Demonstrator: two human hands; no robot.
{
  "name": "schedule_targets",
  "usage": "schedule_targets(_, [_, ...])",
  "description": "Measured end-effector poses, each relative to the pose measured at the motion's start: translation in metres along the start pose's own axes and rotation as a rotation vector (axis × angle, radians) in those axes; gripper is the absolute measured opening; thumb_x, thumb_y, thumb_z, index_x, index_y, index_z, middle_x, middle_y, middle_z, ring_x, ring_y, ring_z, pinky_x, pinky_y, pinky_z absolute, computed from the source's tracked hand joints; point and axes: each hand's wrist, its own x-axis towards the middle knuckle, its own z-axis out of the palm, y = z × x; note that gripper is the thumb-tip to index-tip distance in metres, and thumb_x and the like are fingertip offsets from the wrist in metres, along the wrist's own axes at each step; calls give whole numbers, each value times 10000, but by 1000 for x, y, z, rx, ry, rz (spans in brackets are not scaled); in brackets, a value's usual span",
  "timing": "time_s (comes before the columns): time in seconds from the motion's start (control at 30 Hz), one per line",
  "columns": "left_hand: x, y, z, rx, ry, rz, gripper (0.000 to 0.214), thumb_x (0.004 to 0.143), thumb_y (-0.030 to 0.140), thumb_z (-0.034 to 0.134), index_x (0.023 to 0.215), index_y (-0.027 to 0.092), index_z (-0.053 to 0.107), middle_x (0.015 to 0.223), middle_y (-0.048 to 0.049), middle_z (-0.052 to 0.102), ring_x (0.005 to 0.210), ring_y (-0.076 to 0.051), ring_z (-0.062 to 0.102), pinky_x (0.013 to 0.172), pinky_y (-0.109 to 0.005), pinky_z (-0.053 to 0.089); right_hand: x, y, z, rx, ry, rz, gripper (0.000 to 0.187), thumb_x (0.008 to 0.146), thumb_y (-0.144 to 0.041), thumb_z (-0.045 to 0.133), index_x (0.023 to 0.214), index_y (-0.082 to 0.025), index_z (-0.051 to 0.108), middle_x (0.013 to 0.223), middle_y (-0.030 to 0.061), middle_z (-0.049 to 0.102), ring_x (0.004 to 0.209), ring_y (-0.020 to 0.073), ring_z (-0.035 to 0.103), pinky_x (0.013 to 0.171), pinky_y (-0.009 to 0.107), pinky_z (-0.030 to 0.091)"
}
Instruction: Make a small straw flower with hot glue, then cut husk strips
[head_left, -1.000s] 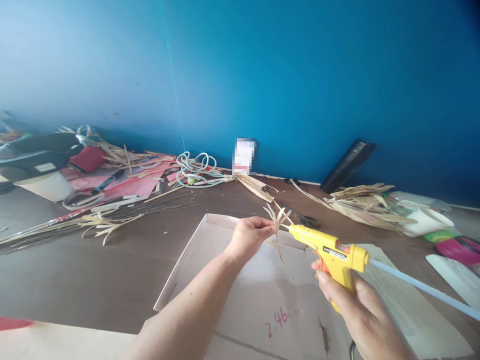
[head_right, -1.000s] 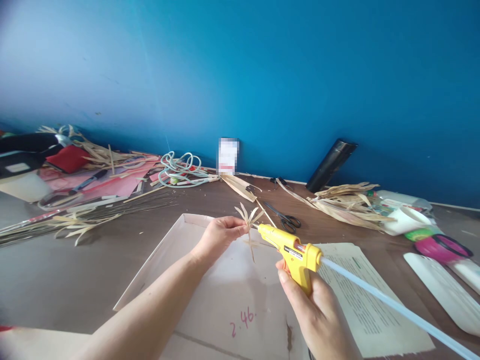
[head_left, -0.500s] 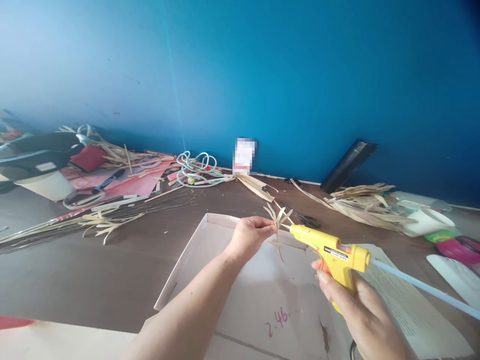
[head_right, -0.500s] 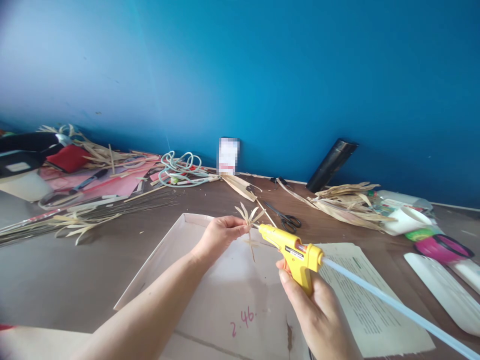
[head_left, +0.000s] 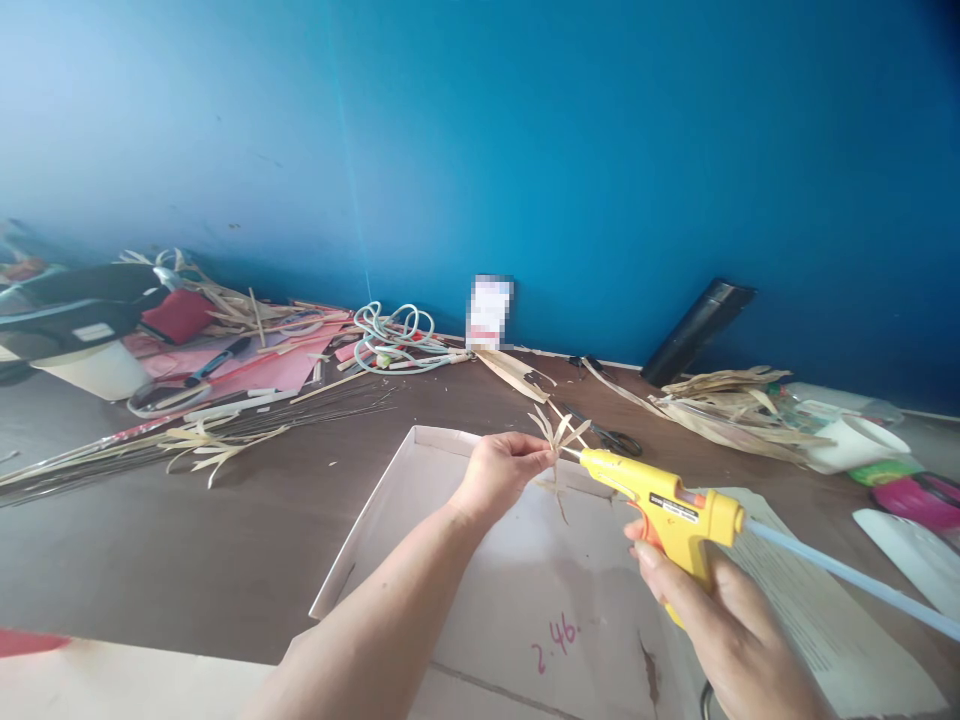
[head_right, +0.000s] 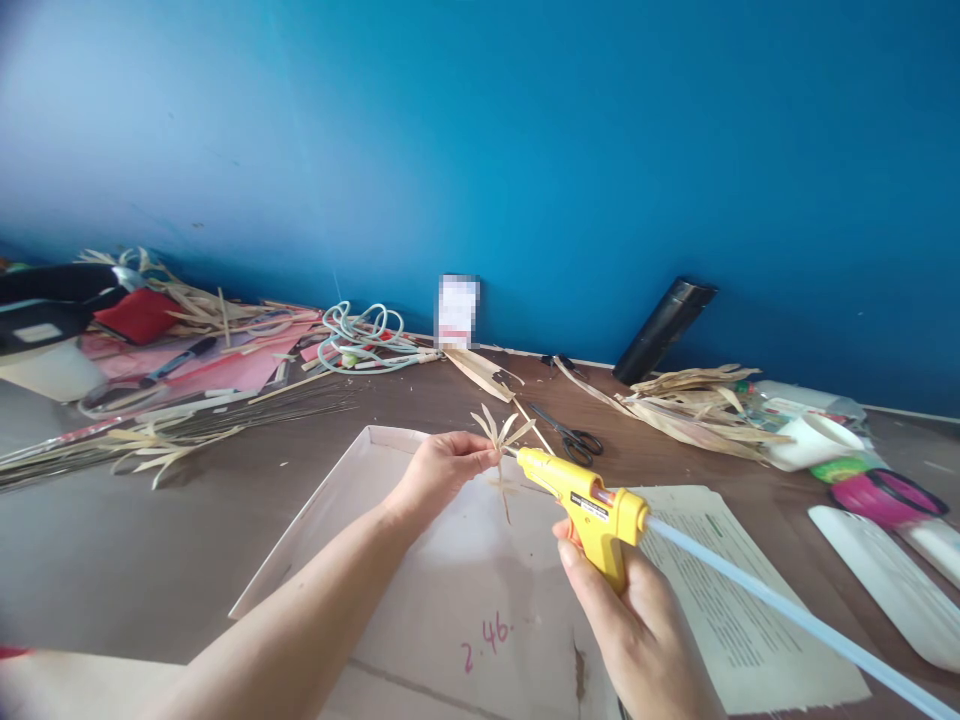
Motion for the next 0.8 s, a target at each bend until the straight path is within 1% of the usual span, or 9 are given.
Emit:
schedule_targets(0.17, [0,0,1,-11,-10,-6,278,643,416,718,777,172,712,640,14,561,564,-75,391,544,-226,305,1,-1,0,-19,-12,-22,384,755,-536,602,925,-203,689,702,55,671,646,215,632,482,237,485])
schedule_targets(0.27, [0,-1,0,-5,-8,-2,276,647,416,717,773,170,710,640,14,562,563,-75,393,544,-224,309,1,-1,1,-20,-14,-33,376,757,-531,601,917,-202,689,687,53,665,646,217,630,494,241,489])
schedule_targets(0.43, [0,-2,0,-8,-14,2,271,655,408,712,783,168,708,653,10,565,573,-76,396,545,-220,309,2,0,0,50,-3,12,361,761,-518,615,931,-207,681,679,42,626,622,200,588,523,254,487])
schedule_targets(0.5, [0,-1,-1,-6,-18,-3,267,659,405,708,784,170,707,654,11,565,575,-76,399,546,-219,308,3,0,-2,111,-18,53,370,770,-511,616,962,-198,668,635,18,565,601,181,548,568,266,498])
schedule_targets(0.6, [-1,1,-1,-4,-19,-7,258,656,397,709,778,170,709,654,13,566,575,-74,399,549,-217,307,5,2,-8,241,-72,111,388,772,-486,635,1025,-192,642,605,-23,480,590,149,495,691,299,518])
schedule_targets(0.63, [-1,2,-1,-6,-17,-6,255,655,393,710,777,169,710,654,14,566,576,-74,398,549,-216,307,6,3,-10,286,-73,130,401,761,-478,650,1043,-191,636,607,-30,468,595,144,487,728,315,521])
schedule_targets(0.7, [-1,2,-1,-7,-11,-3,253,657,391,708,779,169,712,654,13,567,576,-73,397,550,-215,307,8,8,-14,365,-22,167,435,727,-465,683,1058,-187,636,618,-32,463,606,141,481,753,341,528])
schedule_targets(0.73, [-1,3,-1,-5,-8,-1,254,659,392,707,780,169,712,654,11,568,576,-74,397,549,-214,307,10,11,-16,394,18,185,435,712,-461,693,1047,-188,641,614,-32,455,597,139,474,728,343,534])
schedule_targets(0.8, [-2,2,-1,-2,-7,3,257,660,397,707,775,168,712,649,9,567,573,-74,396,542,-214,304,19,22,-23,416,114,187,364,698,-443,695,965,-199,654,587,-35,421,537,124,433,602,318,527])
